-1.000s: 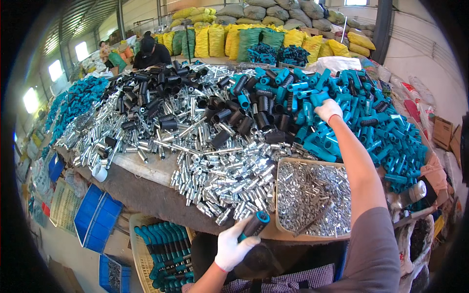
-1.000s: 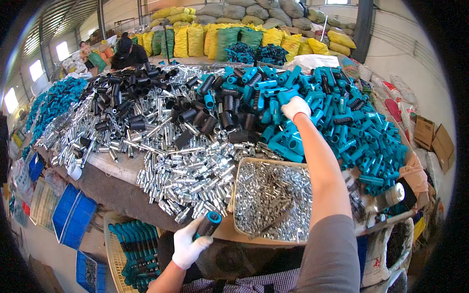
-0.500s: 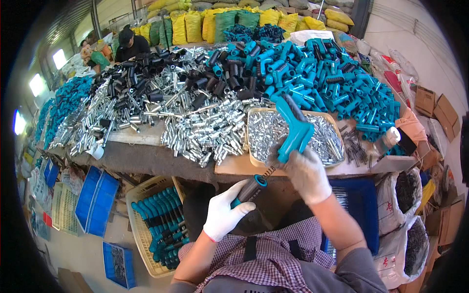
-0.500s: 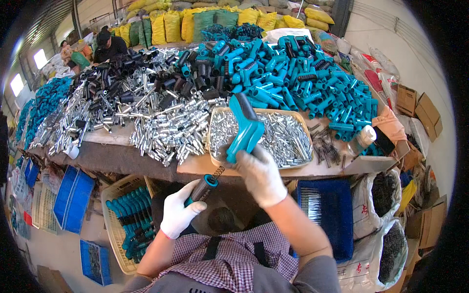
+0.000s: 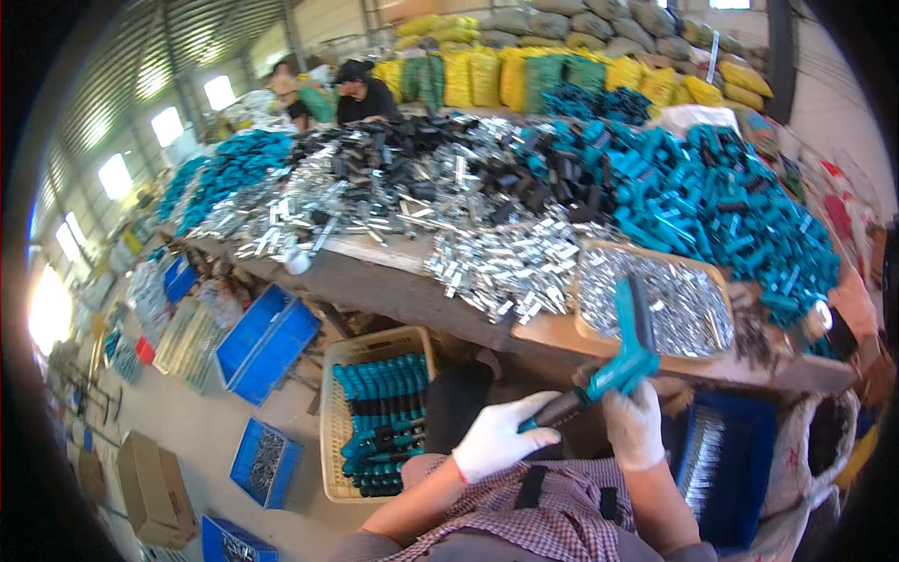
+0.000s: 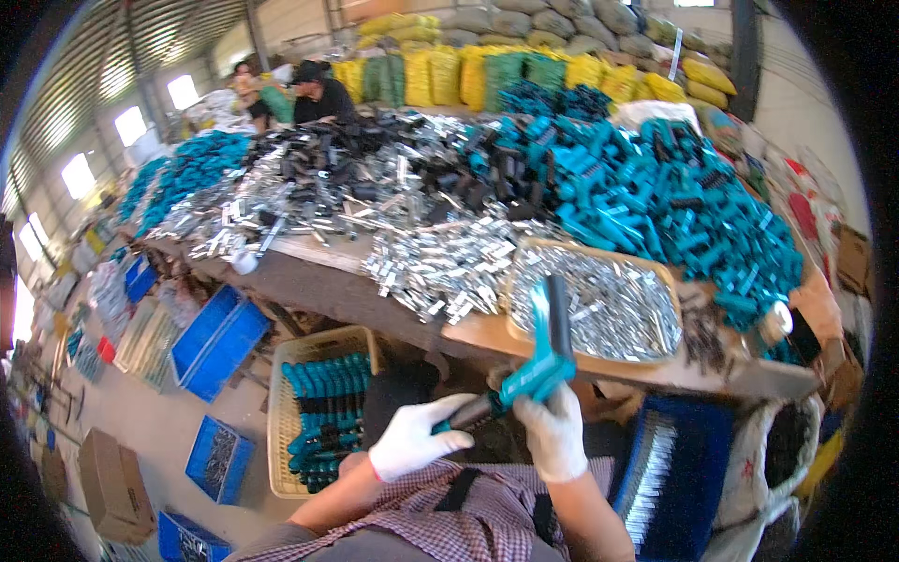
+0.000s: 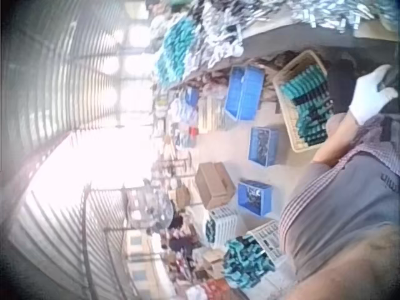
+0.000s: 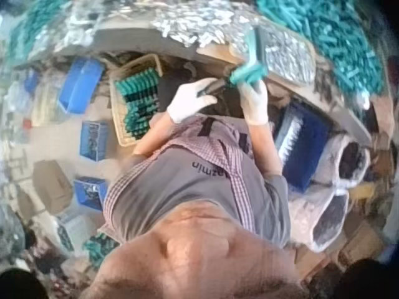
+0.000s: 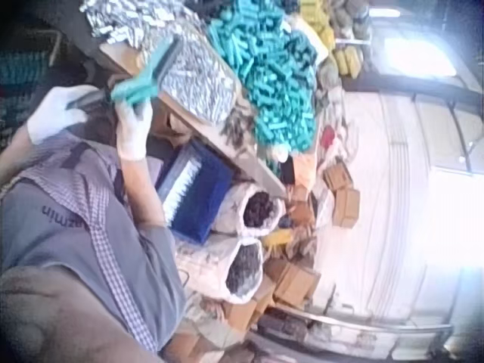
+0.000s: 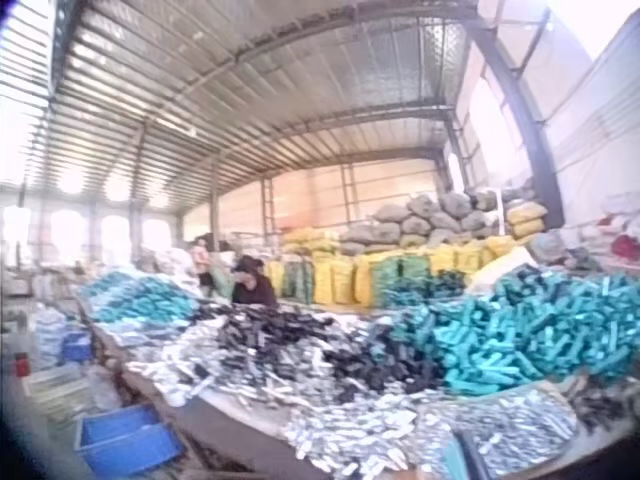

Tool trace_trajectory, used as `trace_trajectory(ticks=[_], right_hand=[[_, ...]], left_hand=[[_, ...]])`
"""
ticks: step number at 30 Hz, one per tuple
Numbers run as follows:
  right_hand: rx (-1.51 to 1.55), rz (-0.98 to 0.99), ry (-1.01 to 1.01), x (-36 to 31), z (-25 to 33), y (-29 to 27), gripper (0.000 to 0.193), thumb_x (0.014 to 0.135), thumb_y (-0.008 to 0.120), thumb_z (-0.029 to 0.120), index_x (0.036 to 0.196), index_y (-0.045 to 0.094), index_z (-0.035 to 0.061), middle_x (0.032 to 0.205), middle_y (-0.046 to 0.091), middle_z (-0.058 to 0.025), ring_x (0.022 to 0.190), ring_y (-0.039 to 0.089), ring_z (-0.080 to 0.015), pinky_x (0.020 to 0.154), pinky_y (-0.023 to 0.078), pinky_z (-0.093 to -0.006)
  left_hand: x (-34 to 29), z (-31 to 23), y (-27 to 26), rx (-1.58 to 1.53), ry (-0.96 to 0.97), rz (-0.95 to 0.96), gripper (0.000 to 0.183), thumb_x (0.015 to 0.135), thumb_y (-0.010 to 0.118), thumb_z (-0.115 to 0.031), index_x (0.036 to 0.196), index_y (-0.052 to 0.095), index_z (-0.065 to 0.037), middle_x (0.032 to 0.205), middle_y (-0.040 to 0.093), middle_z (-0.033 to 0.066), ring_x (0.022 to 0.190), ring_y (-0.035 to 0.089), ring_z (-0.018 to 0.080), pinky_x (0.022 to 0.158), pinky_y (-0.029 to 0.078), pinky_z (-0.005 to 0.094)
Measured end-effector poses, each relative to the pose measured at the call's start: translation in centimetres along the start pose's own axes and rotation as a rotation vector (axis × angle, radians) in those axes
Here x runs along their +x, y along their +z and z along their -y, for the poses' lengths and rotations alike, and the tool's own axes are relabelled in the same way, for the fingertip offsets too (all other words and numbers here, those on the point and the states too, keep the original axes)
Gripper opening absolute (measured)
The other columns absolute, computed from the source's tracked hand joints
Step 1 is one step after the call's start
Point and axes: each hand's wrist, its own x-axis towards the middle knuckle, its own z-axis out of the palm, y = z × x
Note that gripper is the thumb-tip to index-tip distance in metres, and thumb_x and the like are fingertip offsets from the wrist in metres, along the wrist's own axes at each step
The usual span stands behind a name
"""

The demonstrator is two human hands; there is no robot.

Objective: Manually assemble metal pins and springs into turquoise plastic handles at an industrial workbench.

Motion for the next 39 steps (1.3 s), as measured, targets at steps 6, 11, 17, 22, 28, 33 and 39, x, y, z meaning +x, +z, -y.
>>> trace_trajectory(ticks=[6,11,17,22,28,33,39], right_hand=[[-1.067,0.385,0.036,-1.8,5.1,-0.1,0.016,0.084,0.067,0.012,0.097,0.07,0.0032,0.1,0.07,-0.0156,0.09,0.068,-0.0279,0.082,0.052,-0.0369],[-1.351,0.275,-0.842,-2.1,11.1,0.5,0.046,0.071,0.081,0.036,0.103,0.069,0.0042,0.103,0.071,-0.0139,0.09,0.068,-0.0332,0.08,0.053,-0.0417],[-1.001,0.698,0.09,0.3,7.4,-1.7,0.057,0.075,0.08,0.036,0.122,0.066,0.0066,0.105,0.07,-0.016,0.094,0.068,-0.0328,0.085,0.053,-0.0386],[-1.546,0.986,-0.509,-1.0,5.8,-0.2,0.042,0.076,0.076,0.024,0.116,0.069,0.0122,0.075,0.063,-0.0073,0.068,0.067,-0.024,0.063,0.053,-0.0366],[-1.435,1.171,-1.169,-1.4,5.4,0.2,0.035,0.079,0.063,0.015,0.113,0.072,0.0205,0.074,0.05,0.0014,0.063,0.055,-0.012,0.062,0.047,-0.0277],[-1.38,1.164,-1.139,-1.5,5.0,-0.3,0.037,0.076,0.067,0.018,0.112,0.072,0.0192,0.076,0.053,0.0007,0.062,0.056,-0.0126,0.06,0.048,-0.0277],[-1.382,0.991,-0.579,-1.5,3.9,-1.4,0.042,0.069,0.078,0.02,0.11,0.072,0.0119,0.075,0.062,-0.0052,0.065,0.064,-0.0214,0.058,0.051,-0.0336]], left_hand=[[-2.5,0.7,-1.6,-0.086,0.019,0.103,0.094,0.077,0.063,-0.075,0.14,0.053,-0.006,0.113,0.069,0.0203,0.105,0.069,0.03,0.09,0.052,0.0353],[-3.3,1.4,-2.8,-0.104,0.036,0.146,0.09,0.078,0.067,-0.069,0.14,0.053,-0.005,0.117,0.069,0.0184,0.107,0.068,0.0283,0.093,0.05,0.034],[-3.8,1.2,-3.6,-0.044,0.018,0.301,0.082,0.081,0.068,-0.063,0.14,0.054,-0.009,0.119,0.068,0.0165,0.109,0.067,0.0283,0.096,0.048,0.0337],[-4.0,1.9,-3.7,0.022,0.011,0.376,0.073,0.087,0.068,-0.056,0.142,0.053,-0.011,0.105,0.072,0.0129,0.091,0.071,0.0239,0.084,0.054,0.0331],[-4.1,2.8,-4.0,-0.475,-0.36,0.785,0.068,0.092,0.067,-0.047,0.145,0.049,-0.008,0.074,0.056,-0.0024,0.052,0.047,0.0025,0.041,0.038,0.0184],[-3.7,2.5,-4.5,-0.492,-0.337,0.807,0.07,0.091,0.067,-0.048,0.143,0.051,-0.004,0.075,0.057,-0.0016,0.053,0.05,0.0025,0.04,0.038,0.0172],[-2.7,1.3,-4.7,0.131,0.14,0.546,0.068,0.09,0.064,-0.049,0.144,0.05,-0.01,0.095,0.069,0.0116,0.08,0.068,0.0275,0.067,0.055,0.0358]])
